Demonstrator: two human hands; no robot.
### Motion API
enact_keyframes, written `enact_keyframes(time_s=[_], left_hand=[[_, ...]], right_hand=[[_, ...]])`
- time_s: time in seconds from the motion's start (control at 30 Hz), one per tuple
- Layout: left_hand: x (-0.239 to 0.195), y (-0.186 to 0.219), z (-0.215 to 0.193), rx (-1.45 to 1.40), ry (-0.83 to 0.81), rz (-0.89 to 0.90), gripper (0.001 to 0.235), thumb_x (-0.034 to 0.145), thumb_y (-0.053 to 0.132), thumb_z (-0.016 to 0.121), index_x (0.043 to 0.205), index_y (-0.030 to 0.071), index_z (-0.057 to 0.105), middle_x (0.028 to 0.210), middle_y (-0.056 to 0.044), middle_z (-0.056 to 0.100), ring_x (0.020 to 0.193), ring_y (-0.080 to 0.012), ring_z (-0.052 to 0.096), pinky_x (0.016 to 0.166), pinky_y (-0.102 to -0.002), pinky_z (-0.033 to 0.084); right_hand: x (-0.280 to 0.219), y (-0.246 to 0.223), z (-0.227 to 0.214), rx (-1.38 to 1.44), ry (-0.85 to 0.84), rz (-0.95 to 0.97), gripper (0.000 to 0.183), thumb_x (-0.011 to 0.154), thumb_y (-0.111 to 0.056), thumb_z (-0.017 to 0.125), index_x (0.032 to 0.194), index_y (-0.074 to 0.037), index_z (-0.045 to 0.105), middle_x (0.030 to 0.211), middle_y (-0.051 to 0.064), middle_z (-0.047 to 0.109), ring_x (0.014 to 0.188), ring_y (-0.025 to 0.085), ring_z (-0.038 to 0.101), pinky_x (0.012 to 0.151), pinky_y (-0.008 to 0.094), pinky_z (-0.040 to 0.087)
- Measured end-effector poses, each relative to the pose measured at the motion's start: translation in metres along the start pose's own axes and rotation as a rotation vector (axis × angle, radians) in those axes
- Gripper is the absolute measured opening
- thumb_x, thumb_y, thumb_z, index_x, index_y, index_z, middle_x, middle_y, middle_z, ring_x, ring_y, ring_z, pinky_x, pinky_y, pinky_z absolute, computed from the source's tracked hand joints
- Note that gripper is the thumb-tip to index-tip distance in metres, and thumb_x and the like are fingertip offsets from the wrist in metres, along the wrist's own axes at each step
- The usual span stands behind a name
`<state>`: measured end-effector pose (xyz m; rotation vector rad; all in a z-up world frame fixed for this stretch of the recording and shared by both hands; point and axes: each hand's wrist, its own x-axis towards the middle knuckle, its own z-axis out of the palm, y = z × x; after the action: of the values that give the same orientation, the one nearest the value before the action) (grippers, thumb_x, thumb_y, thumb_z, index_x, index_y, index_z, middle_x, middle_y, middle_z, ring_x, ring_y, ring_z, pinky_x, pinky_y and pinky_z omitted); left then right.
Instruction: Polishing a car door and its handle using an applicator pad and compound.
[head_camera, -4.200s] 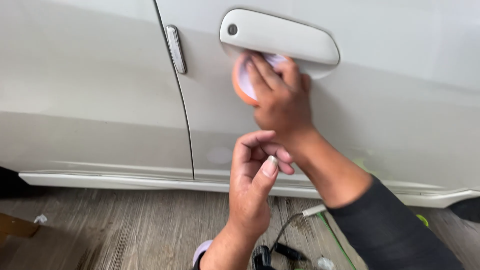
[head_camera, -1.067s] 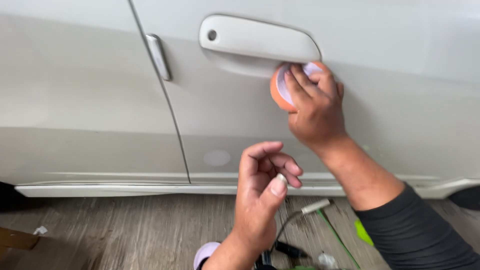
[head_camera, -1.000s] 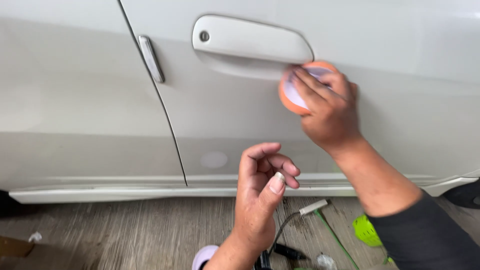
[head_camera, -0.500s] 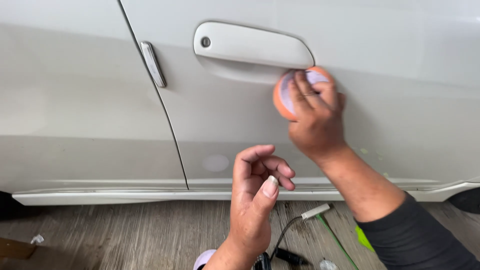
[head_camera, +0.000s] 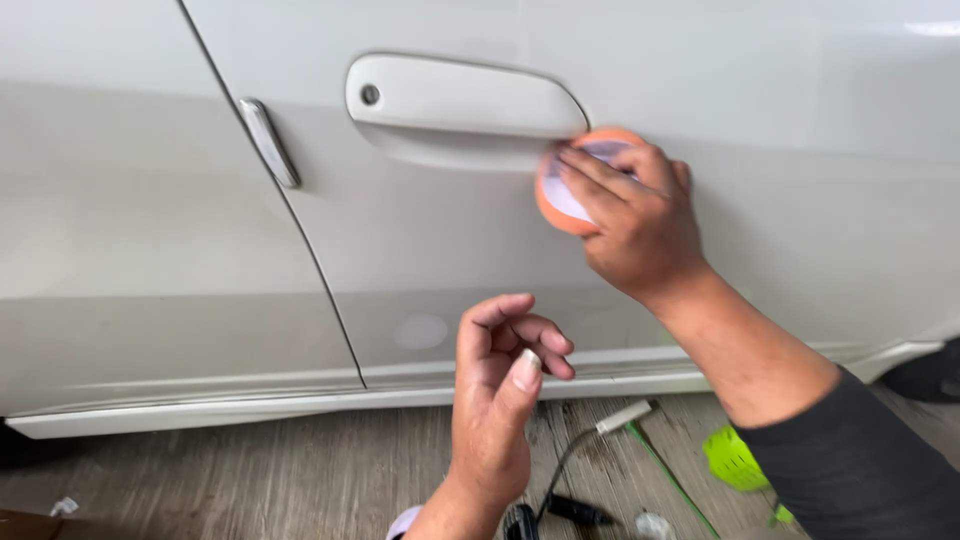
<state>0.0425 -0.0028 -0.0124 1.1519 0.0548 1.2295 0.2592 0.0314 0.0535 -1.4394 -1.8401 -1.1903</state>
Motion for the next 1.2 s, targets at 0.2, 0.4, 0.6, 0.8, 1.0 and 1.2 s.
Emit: enact_keyframes(time_s=[0.2, 0.4, 0.6, 0.8, 1.0, 1.2], left_hand=[[-0.007, -0.003, 0.000, -0.033, -0.019, 0.017, 0.059, 0.099, 0.035, 0.062, 0.142, 0.000, 0.043, 0.111, -0.013, 0.061, 0.095, -0.0187, 0.057, 0.093, -0.036, 0.049], [-0.009, 0.007, -0.004, -0.004, -0.006, 0.007, 0.061, 0.098, 0.037, 0.063, 0.143, 0.001, 0.042, 0.111, -0.012, 0.060, 0.096, -0.0186, 0.057, 0.094, -0.036, 0.049], [-0.005, 0.004, -0.004, 0.005, 0.006, -0.006, 0.059, 0.100, 0.036, 0.063, 0.142, 0.001, 0.043, 0.111, -0.014, 0.060, 0.096, -0.0188, 0.057, 0.095, -0.036, 0.049], [-0.006, 0.021, -0.004, -0.086, -0.025, 0.059, 0.061, 0.101, 0.036, 0.064, 0.145, 0.002, 0.042, 0.115, -0.013, 0.059, 0.099, -0.0186, 0.057, 0.097, -0.035, 0.049], [-0.003, 0.019, -0.013, -0.011, 0.014, 0.078, 0.064, 0.099, 0.041, 0.064, 0.144, 0.000, 0.044, 0.113, -0.014, 0.060, 0.097, -0.0197, 0.058, 0.093, -0.036, 0.050], [-0.007, 0.035, -0.014, -0.046, 0.047, 0.085, 0.065, 0.099, 0.043, 0.066, 0.143, 0.001, 0.043, 0.112, -0.015, 0.060, 0.097, -0.0207, 0.058, 0.095, -0.037, 0.050]], right_hand=[[0.022, -0.020, 0.003, -0.029, 0.031, -0.045, 0.052, 0.073, -0.007, 0.072, 0.125, -0.007, 0.075, 0.134, 0.003, 0.072, 0.114, 0.024, 0.058, 0.089, 0.043, 0.041], [0.004, -0.018, 0.005, -0.005, 0.011, 0.005, 0.051, 0.076, -0.001, 0.067, 0.126, -0.008, 0.075, 0.136, 0.003, 0.072, 0.110, 0.024, 0.057, 0.090, 0.044, 0.040], [-0.005, -0.025, 0.002, -0.056, 0.000, 0.026, 0.056, 0.076, -0.001, 0.065, 0.131, -0.004, 0.074, 0.144, 0.007, 0.068, 0.113, 0.025, 0.057, 0.089, 0.046, 0.039], [0.027, -0.082, 0.060, -0.048, 0.168, 0.137, 0.057, 0.079, -0.007, 0.066, 0.136, 0.000, 0.067, 0.136, 0.010, 0.064, 0.121, 0.035, 0.053, 0.091, 0.051, 0.039], [0.034, -0.061, 0.029, 0.084, 0.053, 0.002, 0.052, 0.080, -0.004, 0.066, 0.132, -0.006, 0.069, 0.147, 0.006, 0.065, 0.113, 0.027, 0.055, 0.091, 0.049, 0.040], [0.014, -0.071, 0.050, -0.070, 0.117, 0.166, 0.058, 0.077, -0.001, 0.065, 0.135, 0.000, 0.069, 0.144, 0.012, 0.066, 0.117, 0.031, 0.053, 0.087, 0.050, 0.038]])
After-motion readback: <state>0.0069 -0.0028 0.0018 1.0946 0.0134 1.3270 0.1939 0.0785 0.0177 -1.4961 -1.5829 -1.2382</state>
